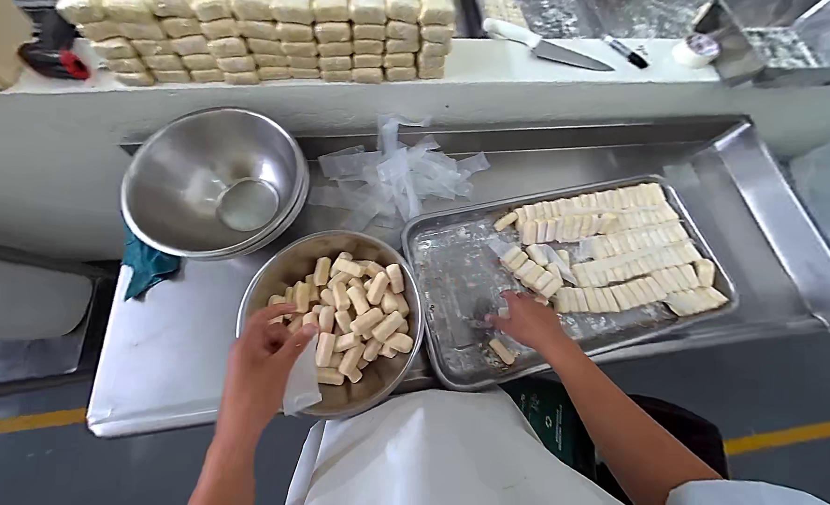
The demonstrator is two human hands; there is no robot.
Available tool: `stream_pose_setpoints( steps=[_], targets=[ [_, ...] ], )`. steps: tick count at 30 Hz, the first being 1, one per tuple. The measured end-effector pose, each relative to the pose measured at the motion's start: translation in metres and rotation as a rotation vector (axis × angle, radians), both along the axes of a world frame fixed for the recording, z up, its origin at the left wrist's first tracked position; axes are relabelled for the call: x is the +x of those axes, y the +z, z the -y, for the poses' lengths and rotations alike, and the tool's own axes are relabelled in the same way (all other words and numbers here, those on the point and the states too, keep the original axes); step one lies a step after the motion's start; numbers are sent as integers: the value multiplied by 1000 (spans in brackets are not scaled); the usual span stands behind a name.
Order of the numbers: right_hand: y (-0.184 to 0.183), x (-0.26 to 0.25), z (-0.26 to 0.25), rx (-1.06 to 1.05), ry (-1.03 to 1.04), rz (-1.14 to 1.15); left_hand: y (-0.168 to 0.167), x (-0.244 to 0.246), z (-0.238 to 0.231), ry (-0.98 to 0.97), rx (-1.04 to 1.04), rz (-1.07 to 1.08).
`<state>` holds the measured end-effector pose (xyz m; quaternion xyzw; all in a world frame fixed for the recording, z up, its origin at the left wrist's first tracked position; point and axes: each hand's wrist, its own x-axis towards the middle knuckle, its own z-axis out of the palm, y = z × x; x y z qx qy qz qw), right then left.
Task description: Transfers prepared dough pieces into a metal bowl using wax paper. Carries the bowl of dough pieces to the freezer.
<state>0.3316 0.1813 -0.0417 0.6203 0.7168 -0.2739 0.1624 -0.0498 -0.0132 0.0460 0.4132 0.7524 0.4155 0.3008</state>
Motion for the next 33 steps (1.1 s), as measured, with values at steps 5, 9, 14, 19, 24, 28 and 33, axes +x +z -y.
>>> stream_pose_setpoints(
  steps=[5,9,14,19,24,28,33],
  targets=[
    [-25,10,21,-108,-100,90,42,-18,9,86,363,9],
    [-25,10,38,-151,-24,75,59,-43,9,184,506,-43],
    [-3,-6,38,-95,-43,-227,66,-37,-4,253,593,-34],
    [79,-106,50,-158,7,-860,74,-31,-36,149,635,-30],
    [100,-137,52,-300,372,-831,78,-9,-105,-24,621,15],
    [71,-85,31,-201,247,-688,84,10,-194,36,363,209],
    [5,-3,-43,207,23,-378,54,12,-272,0,-81,269]
  ],
)
